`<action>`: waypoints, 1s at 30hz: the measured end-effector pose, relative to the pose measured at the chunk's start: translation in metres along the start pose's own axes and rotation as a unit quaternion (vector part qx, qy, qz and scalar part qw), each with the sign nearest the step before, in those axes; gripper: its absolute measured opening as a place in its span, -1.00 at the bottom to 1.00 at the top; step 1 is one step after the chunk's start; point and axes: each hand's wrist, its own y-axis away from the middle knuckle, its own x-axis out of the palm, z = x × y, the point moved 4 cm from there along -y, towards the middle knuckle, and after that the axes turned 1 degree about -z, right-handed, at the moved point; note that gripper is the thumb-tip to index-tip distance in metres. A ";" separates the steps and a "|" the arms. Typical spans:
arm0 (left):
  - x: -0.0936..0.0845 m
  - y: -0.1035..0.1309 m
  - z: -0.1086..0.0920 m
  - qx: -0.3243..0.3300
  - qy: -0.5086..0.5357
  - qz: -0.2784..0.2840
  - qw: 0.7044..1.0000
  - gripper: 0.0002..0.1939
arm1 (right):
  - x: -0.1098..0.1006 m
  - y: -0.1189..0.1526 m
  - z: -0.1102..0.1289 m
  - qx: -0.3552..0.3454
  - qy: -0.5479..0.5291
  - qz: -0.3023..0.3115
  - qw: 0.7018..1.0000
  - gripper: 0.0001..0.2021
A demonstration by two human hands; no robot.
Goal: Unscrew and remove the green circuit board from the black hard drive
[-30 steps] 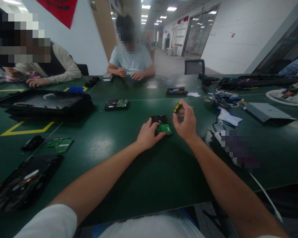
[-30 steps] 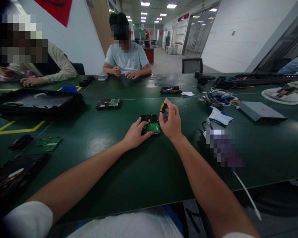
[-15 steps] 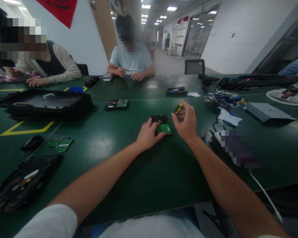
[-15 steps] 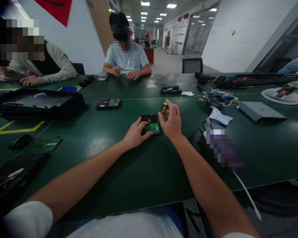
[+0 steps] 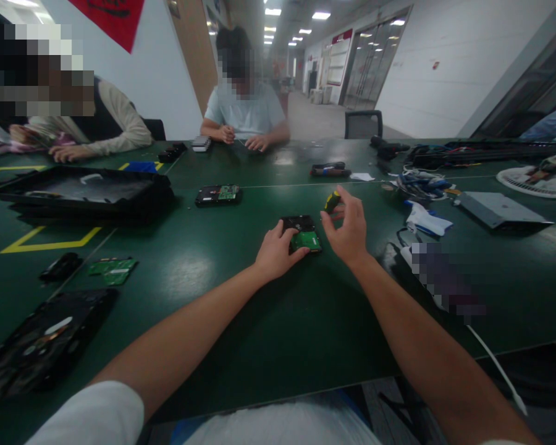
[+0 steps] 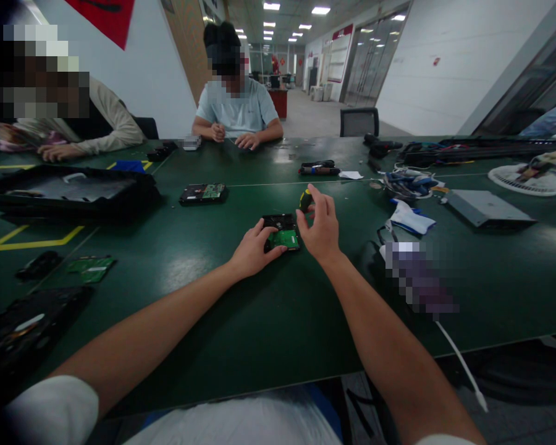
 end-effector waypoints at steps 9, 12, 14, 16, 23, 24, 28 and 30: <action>-0.003 0.000 -0.002 -0.008 0.005 0.007 1.000 -0.37 | 0.001 0.000 -0.002 0.011 -0.004 -0.011 1.000 -0.39; -0.002 0.000 -0.001 -0.008 0.011 0.008 1.000 -0.36 | 0.000 0.000 0.000 0.003 -0.004 -0.008 1.000 -0.40; -0.002 0.000 -0.001 -0.008 0.010 0.007 1.000 -0.36 | 0.001 0.000 0.000 0.000 -0.008 -0.003 1.000 -0.39; -0.002 0.000 -0.001 -0.006 0.006 0.006 1.000 -0.35 | 0.001 0.000 -0.001 0.002 -0.007 -0.001 1.000 -0.38; -0.002 0.000 -0.001 -0.008 0.005 0.012 1.000 -0.36 | 0.001 0.001 -0.001 0.006 -0.008 0.008 1.000 -0.36; -0.002 0.000 -0.001 -0.009 0.004 0.012 1.000 -0.36 | 0.002 0.001 -0.001 0.007 -0.012 0.012 1.000 -0.35; -0.001 0.000 -0.001 -0.004 0.003 0.007 1.000 -0.36 | 0.001 0.001 -0.001 0.015 -0.008 0.007 1.000 -0.37; -0.001 0.000 -0.001 -0.001 0.002 0.004 1.000 -0.35 | 0.001 0.001 -0.002 0.016 -0.007 0.003 1.000 -0.37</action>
